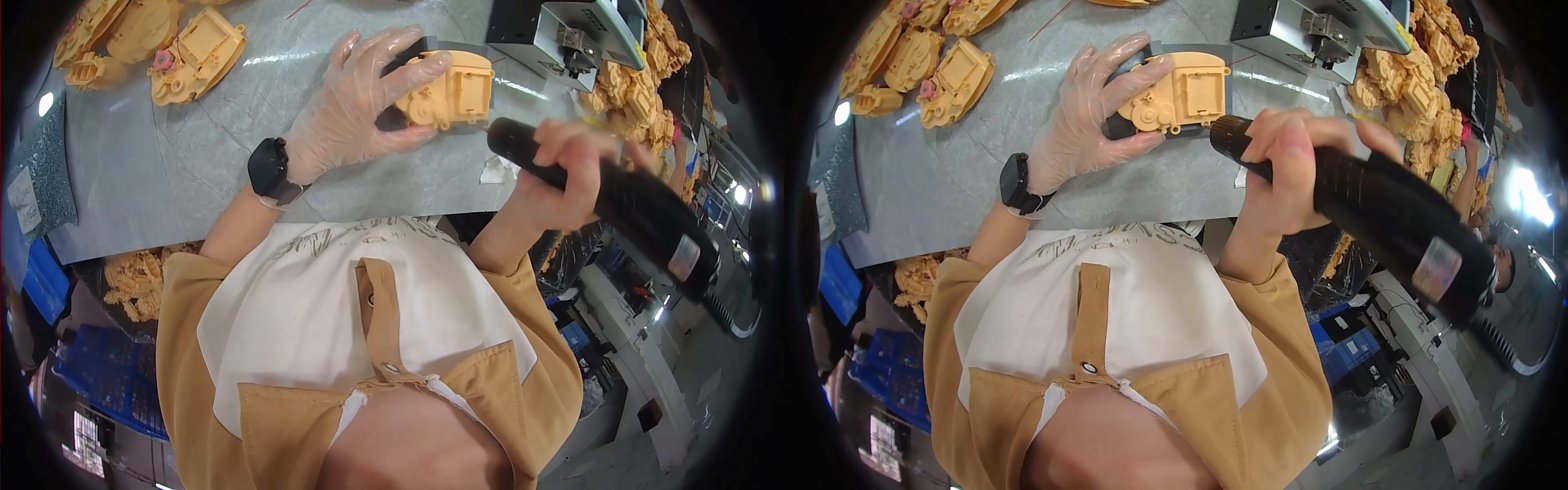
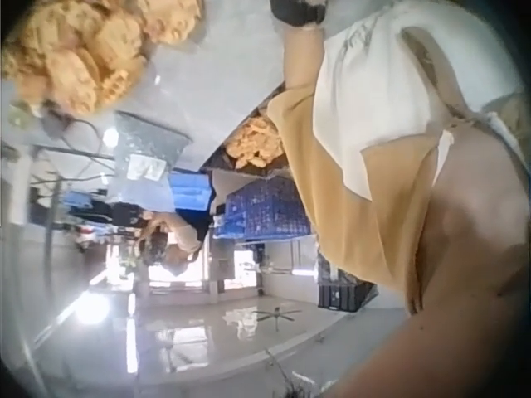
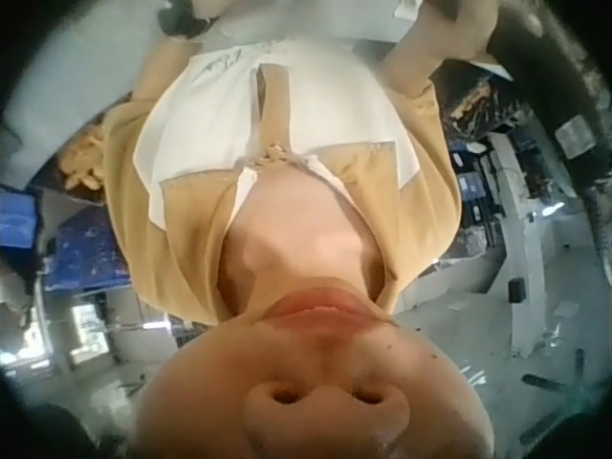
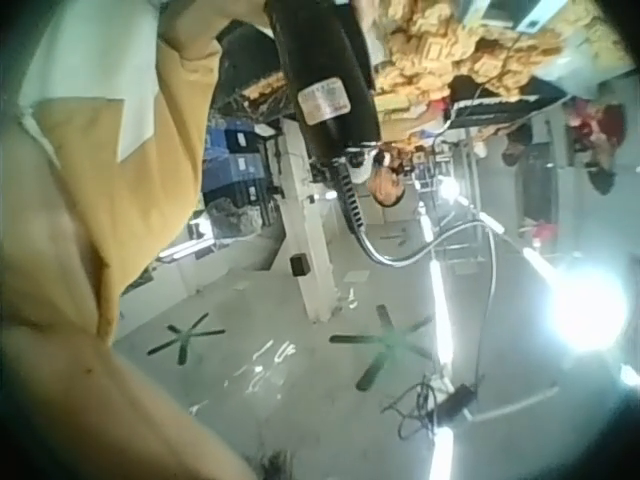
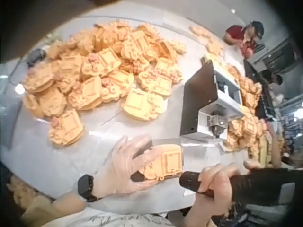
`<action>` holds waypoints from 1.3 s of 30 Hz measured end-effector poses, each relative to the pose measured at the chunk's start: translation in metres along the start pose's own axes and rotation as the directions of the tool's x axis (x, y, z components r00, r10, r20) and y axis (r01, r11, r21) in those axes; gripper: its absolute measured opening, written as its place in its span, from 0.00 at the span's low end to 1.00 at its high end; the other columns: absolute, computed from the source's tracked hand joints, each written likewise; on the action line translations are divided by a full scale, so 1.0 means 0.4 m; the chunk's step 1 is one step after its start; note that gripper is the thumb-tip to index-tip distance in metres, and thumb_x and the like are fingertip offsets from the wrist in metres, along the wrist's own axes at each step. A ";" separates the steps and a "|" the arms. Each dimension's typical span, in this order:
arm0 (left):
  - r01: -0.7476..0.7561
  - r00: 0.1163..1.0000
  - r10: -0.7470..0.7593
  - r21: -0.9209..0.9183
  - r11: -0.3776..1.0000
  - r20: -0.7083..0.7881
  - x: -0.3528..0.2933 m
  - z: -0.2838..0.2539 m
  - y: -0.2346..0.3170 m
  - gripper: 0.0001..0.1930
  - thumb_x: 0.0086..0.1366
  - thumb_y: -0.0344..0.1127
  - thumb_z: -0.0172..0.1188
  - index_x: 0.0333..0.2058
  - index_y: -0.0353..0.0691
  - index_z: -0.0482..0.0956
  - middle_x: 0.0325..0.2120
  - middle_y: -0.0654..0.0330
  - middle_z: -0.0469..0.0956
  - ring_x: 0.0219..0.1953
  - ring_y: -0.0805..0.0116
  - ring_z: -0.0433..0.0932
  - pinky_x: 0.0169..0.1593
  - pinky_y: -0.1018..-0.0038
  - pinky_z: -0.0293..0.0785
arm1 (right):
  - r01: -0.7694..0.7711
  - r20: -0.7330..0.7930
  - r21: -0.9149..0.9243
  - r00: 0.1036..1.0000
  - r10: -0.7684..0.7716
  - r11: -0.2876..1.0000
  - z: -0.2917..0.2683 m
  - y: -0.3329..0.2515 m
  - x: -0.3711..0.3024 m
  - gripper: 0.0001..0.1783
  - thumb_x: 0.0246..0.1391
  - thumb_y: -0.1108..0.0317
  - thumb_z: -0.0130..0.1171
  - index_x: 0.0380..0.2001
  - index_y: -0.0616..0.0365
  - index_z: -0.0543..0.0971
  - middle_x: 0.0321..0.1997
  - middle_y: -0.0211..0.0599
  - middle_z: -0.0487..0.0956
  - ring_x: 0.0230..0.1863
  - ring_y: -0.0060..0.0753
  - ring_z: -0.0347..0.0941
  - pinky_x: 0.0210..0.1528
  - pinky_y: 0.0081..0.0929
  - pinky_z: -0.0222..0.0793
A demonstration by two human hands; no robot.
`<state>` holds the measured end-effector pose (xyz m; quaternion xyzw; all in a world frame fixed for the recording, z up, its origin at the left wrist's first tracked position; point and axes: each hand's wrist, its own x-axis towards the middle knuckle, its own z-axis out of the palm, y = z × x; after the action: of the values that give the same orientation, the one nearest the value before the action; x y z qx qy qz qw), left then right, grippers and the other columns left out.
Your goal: The person assembles plastic parts by positioning them on a fixture and fastening screws into them using an electric screwdriver.
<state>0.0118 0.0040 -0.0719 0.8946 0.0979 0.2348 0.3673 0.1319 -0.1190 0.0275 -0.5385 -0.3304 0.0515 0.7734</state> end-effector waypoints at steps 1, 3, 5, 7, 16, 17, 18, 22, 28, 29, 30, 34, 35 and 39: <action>0.005 1.000 -0.005 -0.008 1.000 -0.001 -0.002 0.001 0.001 0.37 0.42 0.43 0.68 0.55 0.54 0.66 0.55 0.55 0.62 0.56 0.55 0.63 0.59 0.52 0.54 | 0.051 0.095 -0.031 0.994 -0.047 0.998 -0.016 0.005 -0.006 0.28 0.46 0.79 0.50 0.49 0.58 0.52 0.17 0.37 0.68 0.13 0.30 0.63 0.25 0.33 0.68; 0.024 1.000 -0.024 0.000 1.000 -0.008 -0.004 0.002 0.004 0.37 0.41 0.43 0.68 0.54 0.54 0.66 0.56 0.56 0.61 0.57 0.55 0.62 0.59 0.51 0.53 | 0.072 0.109 -0.038 0.992 -0.068 0.997 -0.005 -0.001 -0.037 0.28 0.47 0.79 0.51 0.50 0.55 0.52 0.18 0.38 0.69 0.14 0.31 0.64 0.25 0.34 0.68; 0.034 0.999 -0.034 0.006 0.999 -0.012 0.000 0.008 0.007 0.37 0.41 0.42 0.68 0.54 0.54 0.66 0.56 0.56 0.61 0.57 0.55 0.61 0.59 0.51 0.53 | 0.159 0.201 -0.078 0.970 -0.140 0.984 -0.019 -0.006 -0.062 0.29 0.48 0.79 0.52 0.50 0.50 0.53 0.21 0.39 0.70 0.16 0.32 0.67 0.25 0.36 0.69; 0.012 1.000 -0.013 -0.026 1.000 -0.022 0.003 0.010 0.007 0.36 0.41 0.41 0.67 0.53 0.52 0.65 0.58 0.57 0.60 0.58 0.55 0.61 0.60 0.51 0.52 | 0.272 0.377 -0.172 0.906 -0.192 0.947 -0.032 -0.008 -0.081 0.31 0.46 0.83 0.55 0.49 0.47 0.55 0.22 0.39 0.71 0.18 0.33 0.69 0.24 0.37 0.69; -0.068 0.977 0.012 0.261 0.963 0.213 0.154 -0.043 0.114 0.36 0.45 0.50 0.64 0.52 0.39 0.64 0.41 0.60 0.66 0.47 0.65 0.65 0.57 0.58 0.54 | 0.185 0.308 -0.179 0.943 -0.124 0.966 -0.029 -0.017 -0.065 0.28 0.49 0.80 0.53 0.48 0.43 0.55 0.24 0.39 0.71 0.18 0.34 0.67 0.26 0.39 0.68; -0.061 0.977 0.005 0.260 0.964 0.211 0.151 -0.025 0.111 0.36 0.45 0.50 0.64 0.52 0.39 0.64 0.41 0.60 0.66 0.47 0.65 0.65 0.57 0.58 0.54 | 0.167 0.232 -0.165 0.964 -0.127 0.972 -0.021 -0.015 -0.065 0.28 0.49 0.80 0.53 0.47 0.43 0.55 0.24 0.39 0.71 0.18 0.34 0.67 0.25 0.40 0.67; -0.032 0.984 -0.016 0.271 0.962 0.175 0.135 0.005 0.107 0.36 0.43 0.50 0.66 0.51 0.44 0.66 0.43 0.62 0.68 0.47 0.66 0.67 0.57 0.59 0.55 | 0.161 0.239 -0.153 0.963 -0.121 0.975 -0.026 -0.016 -0.062 0.28 0.49 0.80 0.53 0.47 0.43 0.55 0.24 0.39 0.71 0.18 0.34 0.67 0.25 0.40 0.67; -0.018 0.996 -0.006 0.277 0.961 0.083 0.115 0.051 0.076 0.34 0.41 0.50 0.69 0.49 0.49 0.70 0.38 0.68 0.70 0.43 0.73 0.70 0.55 0.64 0.59 | 0.191 0.252 -0.142 0.956 -0.151 0.971 -0.028 -0.002 -0.065 0.27 0.49 0.79 0.53 0.47 0.45 0.54 0.23 0.38 0.70 0.17 0.33 0.66 0.24 0.38 0.67; 0.012 0.996 -0.031 0.216 0.976 0.085 0.118 0.054 0.074 0.35 0.39 0.49 0.70 0.49 0.49 0.71 0.38 0.67 0.71 0.42 0.72 0.70 0.54 0.65 0.61 | 0.139 0.131 -0.191 0.985 -0.116 0.972 -0.036 0.006 -0.043 0.21 0.51 0.74 0.51 0.45 0.47 0.54 0.20 0.34 0.67 0.13 0.30 0.62 0.21 0.35 0.64; 0.015 0.996 -0.034 0.216 0.976 0.088 0.115 0.056 0.074 0.35 0.39 0.49 0.70 0.49 0.49 0.71 0.38 0.67 0.71 0.42 0.72 0.70 0.54 0.65 0.61 | 0.106 0.134 -0.168 0.987 -0.084 0.980 -0.041 0.006 -0.039 0.21 0.51 0.73 0.52 0.44 0.48 0.55 0.20 0.34 0.67 0.13 0.30 0.62 0.21 0.35 0.64; 0.022 0.995 -0.041 0.216 0.976 0.087 0.114 0.058 0.075 0.36 0.39 0.49 0.70 0.49 0.49 0.71 0.38 0.67 0.71 0.42 0.72 0.70 0.54 0.66 0.61 | 0.072 0.138 -0.147 0.989 -0.052 0.986 -0.042 0.005 -0.034 0.21 0.51 0.73 0.52 0.44 0.48 0.55 0.20 0.34 0.67 0.13 0.30 0.62 0.21 0.35 0.63; 0.034 0.994 -0.054 0.208 0.978 0.091 0.117 0.059 0.079 0.37 0.36 0.48 0.71 0.49 0.49 0.70 0.39 0.67 0.71 0.42 0.73 0.70 0.53 0.67 0.60 | -0.083 0.140 -0.155 0.985 0.104 0.985 -0.002 0.004 0.017 0.19 0.47 0.76 0.46 0.44 0.48 0.62 0.17 0.31 0.61 0.14 0.25 0.56 0.24 0.31 0.59; 0.033 0.994 -0.053 0.204 0.978 0.095 0.118 0.058 0.081 0.37 0.36 0.48 0.71 0.49 0.49 0.70 0.39 0.67 0.71 0.42 0.73 0.70 0.53 0.67 0.60 | -0.089 0.132 -0.159 0.985 0.111 0.983 -0.001 0.011 0.024 0.20 0.46 0.77 0.46 0.45 0.49 0.62 0.17 0.32 0.62 0.13 0.26 0.57 0.24 0.31 0.60; 0.050 0.990 -0.075 0.198 0.979 0.116 0.121 0.060 0.079 0.38 0.36 0.47 0.72 0.50 0.49 0.70 0.40 0.67 0.70 0.43 0.73 0.70 0.53 0.66 0.60 | -0.109 0.122 -0.204 0.983 0.136 0.973 0.012 0.017 0.023 0.20 0.46 0.78 0.46 0.44 0.48 0.62 0.17 0.34 0.63 0.12 0.27 0.57 0.22 0.31 0.61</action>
<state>0.0658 -0.0162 -0.0476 0.9355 0.1257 0.1569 0.2906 0.1381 -0.1085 0.0269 -0.6268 -0.3514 0.1026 0.6878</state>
